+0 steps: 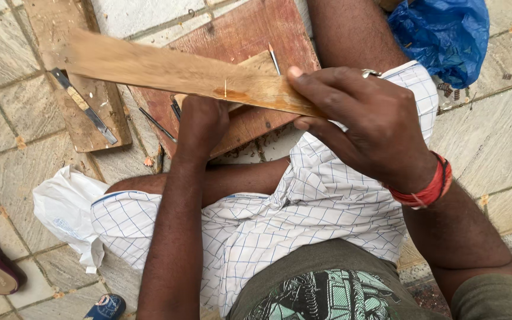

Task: The person sits on a tiled floor and carves a floral design into a small rectangular block of wood. They use a wooden mallet to strike a chisel held against the wood, creating a relief pattern. The person occasionally pauses to clear wood shavings from the carving area.

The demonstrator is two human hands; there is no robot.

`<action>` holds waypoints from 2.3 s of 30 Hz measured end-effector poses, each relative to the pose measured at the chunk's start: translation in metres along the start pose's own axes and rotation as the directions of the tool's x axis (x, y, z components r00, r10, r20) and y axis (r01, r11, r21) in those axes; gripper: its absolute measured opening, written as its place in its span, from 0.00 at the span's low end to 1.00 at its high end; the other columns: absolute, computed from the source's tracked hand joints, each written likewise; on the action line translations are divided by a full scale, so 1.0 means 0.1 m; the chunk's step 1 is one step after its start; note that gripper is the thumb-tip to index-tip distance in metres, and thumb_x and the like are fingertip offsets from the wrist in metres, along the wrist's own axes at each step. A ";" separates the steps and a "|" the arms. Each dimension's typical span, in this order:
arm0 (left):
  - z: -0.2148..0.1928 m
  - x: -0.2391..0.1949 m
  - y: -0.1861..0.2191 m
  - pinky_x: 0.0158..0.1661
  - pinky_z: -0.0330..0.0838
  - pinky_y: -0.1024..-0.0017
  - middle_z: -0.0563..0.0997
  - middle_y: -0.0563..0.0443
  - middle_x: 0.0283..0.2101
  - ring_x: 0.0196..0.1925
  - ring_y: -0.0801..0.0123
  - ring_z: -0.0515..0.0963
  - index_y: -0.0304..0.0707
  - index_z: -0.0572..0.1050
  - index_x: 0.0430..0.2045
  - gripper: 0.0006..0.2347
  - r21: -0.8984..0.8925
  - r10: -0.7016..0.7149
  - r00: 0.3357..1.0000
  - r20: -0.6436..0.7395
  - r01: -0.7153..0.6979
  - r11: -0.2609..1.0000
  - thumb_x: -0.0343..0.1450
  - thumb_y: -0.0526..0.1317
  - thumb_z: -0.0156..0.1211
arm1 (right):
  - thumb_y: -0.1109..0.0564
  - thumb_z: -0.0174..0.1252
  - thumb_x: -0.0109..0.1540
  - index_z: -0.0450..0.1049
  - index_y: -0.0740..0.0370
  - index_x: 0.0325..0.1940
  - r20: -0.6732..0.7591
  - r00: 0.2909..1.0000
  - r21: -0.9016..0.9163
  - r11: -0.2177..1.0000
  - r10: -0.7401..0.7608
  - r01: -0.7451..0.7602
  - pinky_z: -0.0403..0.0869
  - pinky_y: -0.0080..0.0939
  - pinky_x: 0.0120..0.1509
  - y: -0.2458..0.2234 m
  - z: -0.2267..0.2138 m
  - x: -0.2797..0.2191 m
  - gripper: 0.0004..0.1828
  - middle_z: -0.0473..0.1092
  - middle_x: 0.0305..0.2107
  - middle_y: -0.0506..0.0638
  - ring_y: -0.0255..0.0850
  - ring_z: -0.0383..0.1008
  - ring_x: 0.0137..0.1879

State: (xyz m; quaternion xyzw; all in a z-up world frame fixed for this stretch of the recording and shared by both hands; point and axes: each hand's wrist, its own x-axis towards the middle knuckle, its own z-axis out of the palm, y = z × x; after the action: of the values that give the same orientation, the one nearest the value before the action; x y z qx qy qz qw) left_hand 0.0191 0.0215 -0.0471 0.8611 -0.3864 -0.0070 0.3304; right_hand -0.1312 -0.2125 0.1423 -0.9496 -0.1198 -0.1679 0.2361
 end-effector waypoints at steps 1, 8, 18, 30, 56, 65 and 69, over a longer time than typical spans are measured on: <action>-0.01 -0.02 -0.01 0.40 0.77 0.51 0.82 0.35 0.36 0.39 0.40 0.82 0.28 0.77 0.37 0.05 -0.011 0.005 1.000 -0.001 -0.005 1.000 0.70 0.27 0.61 | 0.52 0.68 0.68 0.71 0.63 0.69 -0.016 1.000 0.057 0.998 -0.006 0.007 0.79 0.41 0.47 -0.01 -0.02 -0.02 0.27 0.76 0.50 0.55 0.41 0.79 0.46; -0.09 0.08 0.04 0.42 0.81 0.53 0.82 0.34 0.39 0.41 0.42 0.84 0.29 0.77 0.40 0.08 0.011 -0.031 0.996 0.084 0.030 0.999 0.69 0.27 0.60 | 0.53 0.70 0.66 0.73 0.62 0.68 0.036 0.999 -0.043 0.999 0.014 -0.013 0.78 0.42 0.42 -0.05 0.02 0.07 0.28 0.77 0.47 0.55 0.42 0.79 0.43; -0.21 0.20 0.01 0.41 0.81 0.52 0.82 0.33 0.38 0.41 0.44 0.85 0.28 0.75 0.41 0.06 -0.071 -0.097 0.974 0.205 0.114 0.991 0.71 0.27 0.59 | 0.52 0.65 0.72 0.68 0.61 0.69 -0.069 0.996 0.204 0.978 0.049 -0.035 0.80 0.38 0.52 -0.02 -0.02 -0.07 0.24 0.74 0.52 0.54 0.41 0.80 0.51; -0.29 0.29 0.05 0.46 0.82 0.56 0.82 0.35 0.40 0.44 0.46 0.85 0.28 0.74 0.44 0.07 -0.147 0.059 0.982 0.179 -0.032 0.989 0.73 0.26 0.58 | 0.54 0.66 0.69 0.68 0.64 0.68 -0.086 0.994 0.232 0.971 0.074 -0.052 0.81 0.39 0.50 -0.05 0.01 -0.10 0.26 0.75 0.51 0.56 0.42 0.81 0.51; 0.00 1.07 0.78 0.36 0.78 0.56 0.81 0.49 0.38 0.34 0.55 0.82 0.44 0.81 0.30 0.08 0.148 0.206 0.938 0.277 -0.254 0.956 0.61 0.32 0.65 | 0.46 0.57 0.74 0.66 0.64 0.73 -0.081 0.631 0.947 0.258 0.772 -0.193 0.62 0.24 0.31 0.95 0.87 -0.75 0.28 0.71 0.39 0.45 0.27 0.65 0.31; 0.51 1.58 1.06 0.35 0.75 0.66 0.82 0.51 0.32 0.37 0.66 0.84 0.45 0.84 0.31 0.06 0.564 -0.167 0.635 0.754 -0.495 0.661 0.65 0.41 0.70 | 0.42 0.57 0.73 0.67 0.63 0.69 -0.126 0.592 0.979 0.195 0.796 -0.054 0.63 0.24 0.30 1.03 0.87 -0.80 0.28 0.71 0.38 0.47 0.27 0.66 0.31; 0.77 1.72 0.97 0.31 0.79 0.70 0.86 0.54 0.32 0.32 0.74 0.84 0.41 0.83 0.31 0.08 0.609 -0.234 0.611 0.756 -0.526 0.594 0.75 0.44 0.62 | 0.42 0.56 0.73 0.68 0.64 0.69 -0.146 0.588 0.972 0.225 0.796 -0.062 0.64 0.24 0.29 1.03 0.85 -0.83 0.28 0.71 0.37 0.47 0.27 0.66 0.30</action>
State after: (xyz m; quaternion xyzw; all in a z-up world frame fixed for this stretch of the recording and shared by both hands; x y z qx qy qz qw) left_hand 0.0548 -0.1843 -0.0100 0.7797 -0.5280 -0.1753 -0.2873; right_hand -0.1532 -0.2719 -0.0022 -0.5219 0.1924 -0.3021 0.7742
